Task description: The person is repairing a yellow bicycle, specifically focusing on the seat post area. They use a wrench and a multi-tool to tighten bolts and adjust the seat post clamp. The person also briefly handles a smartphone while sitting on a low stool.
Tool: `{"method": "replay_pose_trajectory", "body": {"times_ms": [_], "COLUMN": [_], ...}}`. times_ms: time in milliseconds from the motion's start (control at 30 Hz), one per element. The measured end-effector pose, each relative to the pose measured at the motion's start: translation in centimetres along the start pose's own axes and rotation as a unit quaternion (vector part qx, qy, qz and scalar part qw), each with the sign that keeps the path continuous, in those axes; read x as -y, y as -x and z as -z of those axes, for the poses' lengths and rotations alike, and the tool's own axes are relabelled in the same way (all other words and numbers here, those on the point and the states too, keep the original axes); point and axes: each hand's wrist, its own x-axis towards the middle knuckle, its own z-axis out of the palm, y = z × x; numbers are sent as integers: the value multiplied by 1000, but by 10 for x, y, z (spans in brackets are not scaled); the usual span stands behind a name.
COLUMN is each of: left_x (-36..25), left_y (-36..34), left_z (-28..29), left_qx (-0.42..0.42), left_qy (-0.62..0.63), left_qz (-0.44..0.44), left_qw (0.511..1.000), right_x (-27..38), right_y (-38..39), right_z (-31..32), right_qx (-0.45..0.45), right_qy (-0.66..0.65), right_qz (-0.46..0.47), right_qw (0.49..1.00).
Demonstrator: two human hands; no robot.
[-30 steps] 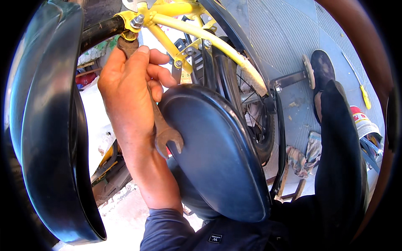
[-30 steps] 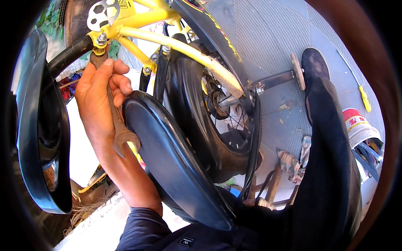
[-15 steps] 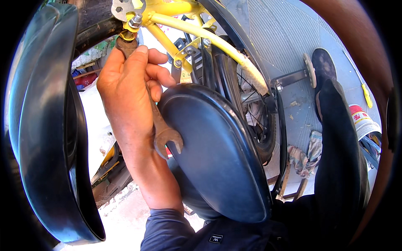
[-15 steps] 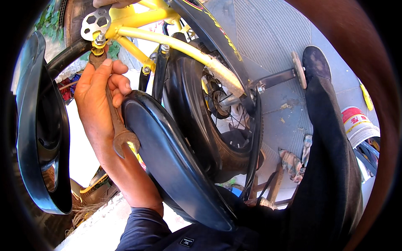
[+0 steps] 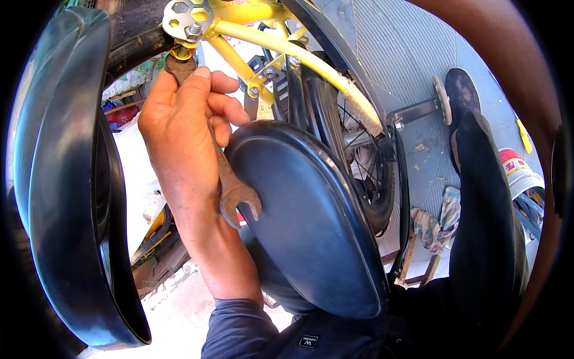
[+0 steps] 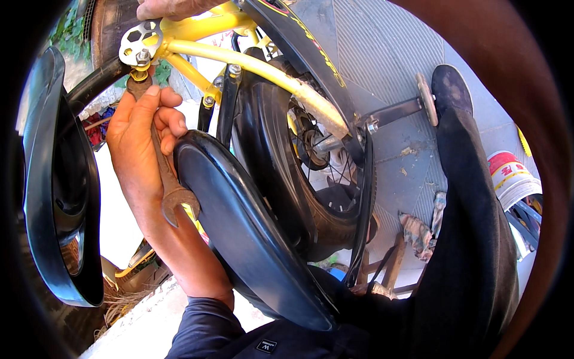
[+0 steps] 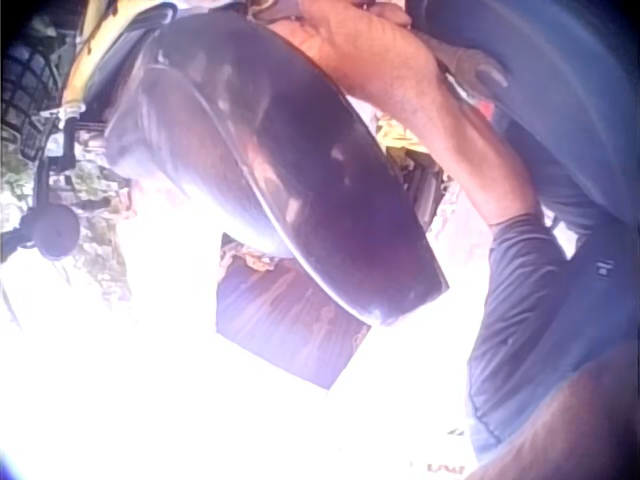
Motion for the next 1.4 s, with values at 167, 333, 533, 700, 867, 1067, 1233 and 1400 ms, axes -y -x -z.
{"method": "replay_pose_trajectory", "body": {"times_ms": [167, 333, 533, 700, 867, 1067, 1233, 1400], "left_x": [0, 1, 1, 0, 1, 3, 4, 5], "left_y": [0, 0, -1, 0, -1, -1, -3, -2], "left_z": [-1, 1, 0, 0, 0, 2, 5, 5], "left_qx": [4, 2, 4, 2, 6, 22, 23, 24], "left_qy": [5, 14, 19, 11, 11, 25, 20, 28], "left_qz": [-3, 4, 2, -1, 11, 11, 20, 13], "left_qw": [1000, 1000, 1000, 1000, 1000, 999, 999, 999], "right_x": [4, 19, 8, 14, 17, 11, 18, 21], "right_y": [5, 4, 7, 6, 11, 1, 0, 7], "right_z": [-11, -11, -28, -32, -32, -22, -13, -8], "right_qx": [-13, -19, -112, -117, -113, -57, -5, 21], "right_qy": [-22, -21, 4, 1, -23, -14, -77, -88], "right_qz": [-47, -107, -13, -52, -61, -8, -69, -77], "right_qw": [999, 994, 994, 992, 991, 998, 995, 993]}}
